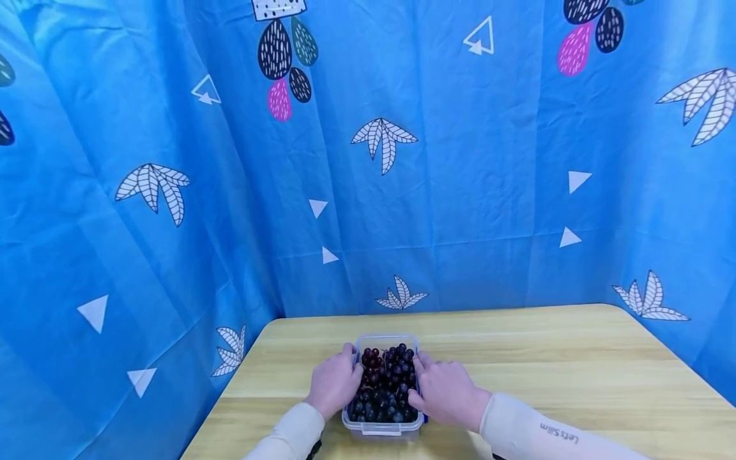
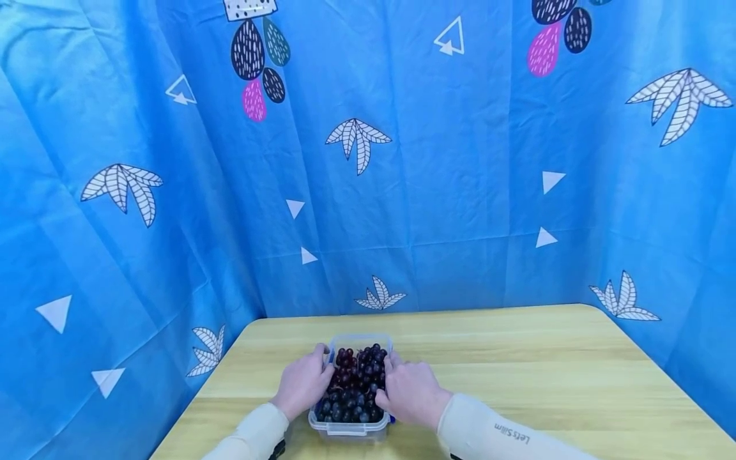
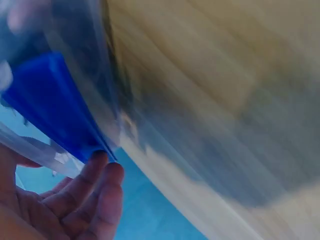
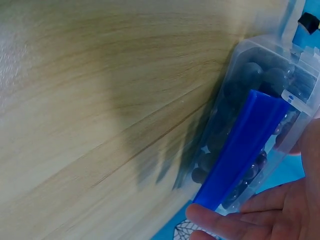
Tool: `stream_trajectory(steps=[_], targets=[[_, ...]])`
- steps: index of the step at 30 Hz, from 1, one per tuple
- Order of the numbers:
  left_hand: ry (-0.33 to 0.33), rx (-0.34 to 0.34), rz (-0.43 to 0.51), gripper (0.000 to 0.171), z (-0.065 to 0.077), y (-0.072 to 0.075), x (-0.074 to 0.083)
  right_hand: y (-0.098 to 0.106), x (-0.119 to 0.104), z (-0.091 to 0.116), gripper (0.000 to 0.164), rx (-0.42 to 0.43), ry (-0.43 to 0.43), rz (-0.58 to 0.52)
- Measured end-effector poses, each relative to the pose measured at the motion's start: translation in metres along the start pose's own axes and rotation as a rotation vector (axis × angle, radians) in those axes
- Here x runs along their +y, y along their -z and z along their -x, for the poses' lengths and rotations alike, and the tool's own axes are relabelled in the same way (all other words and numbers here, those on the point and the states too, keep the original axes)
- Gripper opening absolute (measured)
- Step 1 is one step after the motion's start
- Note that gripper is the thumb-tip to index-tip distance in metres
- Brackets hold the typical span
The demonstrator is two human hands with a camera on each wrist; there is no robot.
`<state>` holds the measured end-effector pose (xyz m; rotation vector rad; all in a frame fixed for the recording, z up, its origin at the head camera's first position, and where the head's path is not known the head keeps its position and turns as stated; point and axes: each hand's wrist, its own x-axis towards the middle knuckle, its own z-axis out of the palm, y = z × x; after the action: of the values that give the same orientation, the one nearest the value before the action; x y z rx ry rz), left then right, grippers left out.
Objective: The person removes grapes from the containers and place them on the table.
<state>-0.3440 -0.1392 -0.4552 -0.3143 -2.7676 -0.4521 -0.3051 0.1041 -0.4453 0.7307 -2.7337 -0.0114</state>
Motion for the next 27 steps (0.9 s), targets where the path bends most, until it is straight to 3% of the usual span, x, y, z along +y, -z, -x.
stream_trajectory(steps=[16, 24, 27], targets=[[0.032, 0.018, 0.013, 0.035, 0.002, -0.012, -0.005, 0.004, 0.002, -0.002, 0.062, 0.006, 0.056, 0.082], [0.053, 0.001, 0.038, 0.036, 0.004, -0.011, -0.004, 0.038, 0.000, -0.023, 0.034, 0.081, 0.149, 0.026], [0.052, -0.002, 0.042, 0.034, 0.003, -0.010, -0.003, 0.052, -0.005, -0.032, 0.027, 0.056, 0.206, -0.010]])
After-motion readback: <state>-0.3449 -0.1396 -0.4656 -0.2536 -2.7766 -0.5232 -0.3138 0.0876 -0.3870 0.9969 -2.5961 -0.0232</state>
